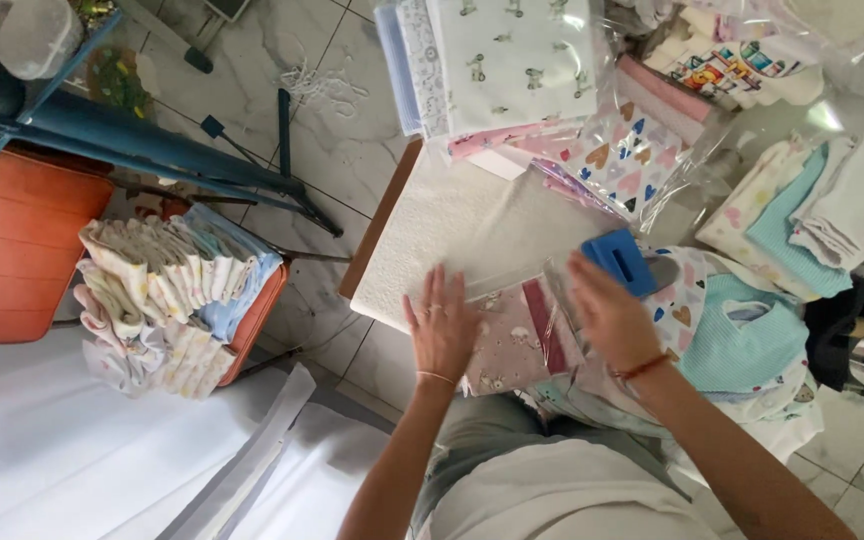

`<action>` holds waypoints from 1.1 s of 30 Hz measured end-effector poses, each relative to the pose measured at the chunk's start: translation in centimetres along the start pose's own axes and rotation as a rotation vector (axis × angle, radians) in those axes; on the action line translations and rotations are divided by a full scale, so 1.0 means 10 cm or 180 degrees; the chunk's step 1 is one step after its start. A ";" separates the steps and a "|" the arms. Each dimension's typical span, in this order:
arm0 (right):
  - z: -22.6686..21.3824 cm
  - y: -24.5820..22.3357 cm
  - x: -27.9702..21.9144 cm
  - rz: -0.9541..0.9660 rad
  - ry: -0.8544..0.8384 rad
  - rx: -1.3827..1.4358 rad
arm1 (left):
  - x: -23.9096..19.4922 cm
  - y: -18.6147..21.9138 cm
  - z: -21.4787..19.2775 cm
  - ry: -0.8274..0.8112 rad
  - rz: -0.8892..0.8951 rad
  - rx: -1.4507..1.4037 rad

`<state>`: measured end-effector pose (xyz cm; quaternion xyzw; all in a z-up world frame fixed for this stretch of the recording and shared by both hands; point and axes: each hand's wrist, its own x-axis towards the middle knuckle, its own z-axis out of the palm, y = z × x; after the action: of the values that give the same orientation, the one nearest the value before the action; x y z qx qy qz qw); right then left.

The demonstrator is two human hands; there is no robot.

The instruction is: Packaging baby bibs into clear plastic bags

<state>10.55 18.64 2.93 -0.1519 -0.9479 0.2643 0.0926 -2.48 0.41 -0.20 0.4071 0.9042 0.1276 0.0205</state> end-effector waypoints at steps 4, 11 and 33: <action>-0.10 0.60 -0.14 0.0913 0.0945 -0.1062 | 0.14 -0.26 0.45 0.0373 -0.0165 -0.0146; -0.27 0.72 0.08 0.1968 -0.0509 0.0389 | 0.46 -0.16 0.75 -0.0799 -0.0384 -0.0069; 0.05 0.05 1.34 0.0127 -0.2958 -0.0278 | 0.53 -0.07 0.47 -0.1324 -0.0734 -0.0458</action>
<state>-2.08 23.30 3.51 -0.0393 -0.8960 0.2659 -0.3534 -5.83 4.89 -4.59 0.3163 0.9096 0.1019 0.2495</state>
